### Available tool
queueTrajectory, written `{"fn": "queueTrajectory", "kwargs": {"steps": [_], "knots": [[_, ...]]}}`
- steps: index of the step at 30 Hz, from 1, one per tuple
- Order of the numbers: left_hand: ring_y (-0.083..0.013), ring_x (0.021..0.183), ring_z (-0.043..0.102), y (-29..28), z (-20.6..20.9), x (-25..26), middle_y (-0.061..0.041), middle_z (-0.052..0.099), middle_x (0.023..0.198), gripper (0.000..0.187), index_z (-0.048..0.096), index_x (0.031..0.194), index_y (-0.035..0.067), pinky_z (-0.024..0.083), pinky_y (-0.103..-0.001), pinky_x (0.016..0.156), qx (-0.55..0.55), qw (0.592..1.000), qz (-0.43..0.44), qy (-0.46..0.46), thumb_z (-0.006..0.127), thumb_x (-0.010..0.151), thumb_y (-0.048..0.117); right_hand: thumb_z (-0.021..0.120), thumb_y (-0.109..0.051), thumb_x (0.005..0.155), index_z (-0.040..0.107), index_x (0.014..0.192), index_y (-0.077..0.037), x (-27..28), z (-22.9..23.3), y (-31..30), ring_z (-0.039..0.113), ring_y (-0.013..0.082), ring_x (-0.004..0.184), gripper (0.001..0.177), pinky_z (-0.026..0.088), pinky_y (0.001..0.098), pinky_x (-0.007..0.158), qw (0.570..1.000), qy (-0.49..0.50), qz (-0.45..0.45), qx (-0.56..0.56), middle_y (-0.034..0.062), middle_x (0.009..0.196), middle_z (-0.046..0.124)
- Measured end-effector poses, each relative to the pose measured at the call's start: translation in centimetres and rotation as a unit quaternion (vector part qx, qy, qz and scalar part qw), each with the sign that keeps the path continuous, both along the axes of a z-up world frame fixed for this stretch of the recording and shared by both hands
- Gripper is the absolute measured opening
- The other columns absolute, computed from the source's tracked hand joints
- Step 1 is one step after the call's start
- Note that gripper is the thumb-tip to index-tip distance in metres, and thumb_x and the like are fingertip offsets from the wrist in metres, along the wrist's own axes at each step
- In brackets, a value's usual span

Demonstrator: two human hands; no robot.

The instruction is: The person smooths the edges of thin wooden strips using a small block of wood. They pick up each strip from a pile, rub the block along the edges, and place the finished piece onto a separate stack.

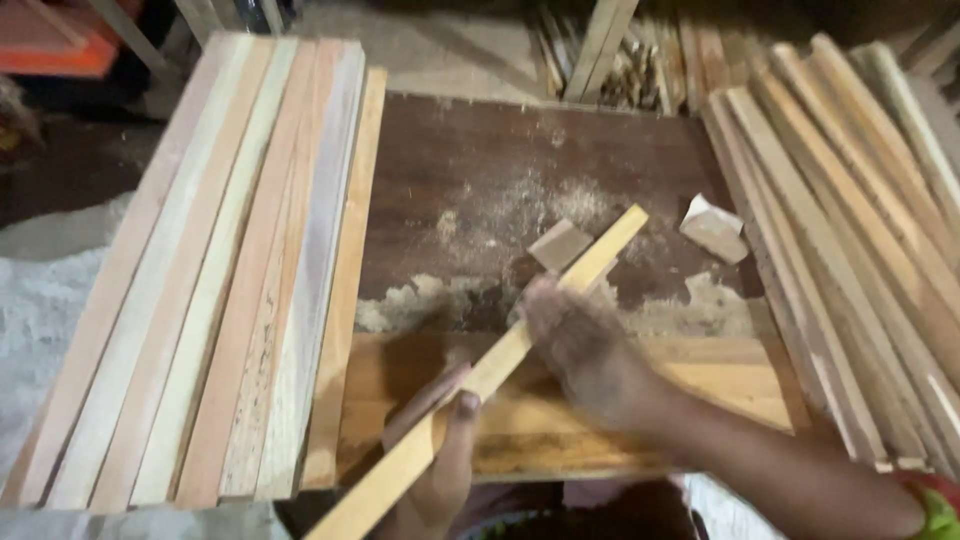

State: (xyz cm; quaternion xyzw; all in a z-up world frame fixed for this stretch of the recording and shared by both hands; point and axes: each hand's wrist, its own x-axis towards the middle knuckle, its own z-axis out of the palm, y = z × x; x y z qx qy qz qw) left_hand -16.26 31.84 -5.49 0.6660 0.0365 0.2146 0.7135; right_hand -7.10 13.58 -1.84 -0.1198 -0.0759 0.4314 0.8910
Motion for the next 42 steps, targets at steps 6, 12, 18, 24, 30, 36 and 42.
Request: {"fn": "queueTrajectory", "kwargs": {"steps": [6, 12, 18, 24, 30, 36, 42], "knots": [[-0.031, 0.079, 0.085, -0.2, 0.7, 0.3, -0.018, 0.082, 0.1, 0.034, 0.076, 0.109, -0.005, 0.073, -0.036, 0.072, -0.059, 0.998, -0.007, 0.021, 0.071, 0.089, 0.022, 0.015, -0.004, 0.103, 0.025, 0.159, -0.035, 10.1, 0.2, -6.0, 0.001, 0.0201, 0.158, 0.065, 0.026, 0.0517, 0.123, 0.357, -0.28, -0.03, -0.89, -0.0115, 0.172, 0.001], [-0.0369, 0.089, 0.085, -0.2, 3.0, 0.1, -0.023, 0.082, 0.102, 0.038, 0.076, 0.109, -0.008, 0.075, -0.044, 0.081, -0.096, 0.993, 0.024, 0.068, 0.07, 0.085, 0.021, 0.038, -0.013, 0.098, 0.015, 0.16, -0.005, -0.4, -4.5, -1.9, 0.022, 0.0176, 0.155, 0.066, 0.016, 0.0366, 0.129, 0.915, -0.162, -0.183, -0.321, 0.0032, 0.17, 0.019], [-0.034, 0.083, 0.087, -0.3, 2.0, 0.5, -0.02, 0.083, 0.099, 0.031, 0.079, 0.105, -0.004, 0.076, -0.042, 0.076, -0.099, 0.988, 0.035, 0.109, 0.071, 0.083, 0.017, 0.041, -0.016, 0.099, -0.013, 0.159, 0.0, 1.5, 3.4, -0.9, -0.02, 0.026, 0.154, 0.082, -0.016, 0.0378, 0.121, 0.293, -0.655, 0.084, -0.692, 0.0151, 0.169, -0.022], [-0.0293, 0.084, 0.082, -0.3, 0.9, 1.0, -0.021, 0.081, 0.097, 0.033, 0.074, 0.108, -0.008, 0.074, -0.042, 0.079, -0.1, 0.995, -0.015, 0.015, 0.069, 0.09, 0.019, 0.032, 0.004, 0.087, 0.016, 0.161, -0.006, 13.3, -5.4, -8.4, 0.013, 0.0251, 0.156, 0.077, 0.008, 0.041, 0.128, 0.103, -0.529, -0.002, -0.842, 0.0121, 0.17, 0.015], [-0.0389, 0.081, 0.086, -0.3, 1.1, 0.6, -0.024, 0.083, 0.1, 0.036, 0.076, 0.11, -0.006, 0.074, -0.043, 0.077, -0.137, 0.987, 0.025, 0.075, 0.072, 0.084, 0.018, 0.05, 0.024, 0.083, 0.039, 0.139, 0.025, -1.0, 2.1, 0.4, 0.062, 0.0489, 0.126, 0.057, 0.038, 0.0497, 0.124, 0.316, -0.783, -0.187, -0.502, 0.0411, 0.132, 0.057], [-0.0407, 0.099, 0.081, -0.3, 1.1, 0.7, -0.029, 0.08, 0.105, 0.039, 0.072, 0.111, -0.011, 0.071, -0.049, 0.092, -0.206, 0.976, -0.009, 0.069, 0.071, 0.087, 0.019, 0.041, -0.044, 0.112, 0.06, 0.095, -0.015, 5.8, 6.7, 0.0, 0.03, 0.0111, 0.047, 0.039, 0.038, 0.0297, 0.043, 0.631, -0.093, -0.142, -0.757, -0.0026, 0.064, 0.043], [-0.0416, 0.1, 0.08, -0.3, -1.4, 0.8, -0.029, 0.077, 0.112, 0.04, 0.065, 0.119, -0.012, 0.073, -0.043, 0.08, -0.165, 0.983, -0.077, -0.035, 0.068, 0.095, 0.019, 0.025, 0.029, 0.07, 0.002, 0.163, -0.009, 12.7, -7.9, -8.3, 0.006, 0.0244, 0.157, 0.103, 0.013, 0.0388, 0.129, 0.155, -0.455, 0.018, -0.876, 0.0091, 0.172, 0.0]]}}
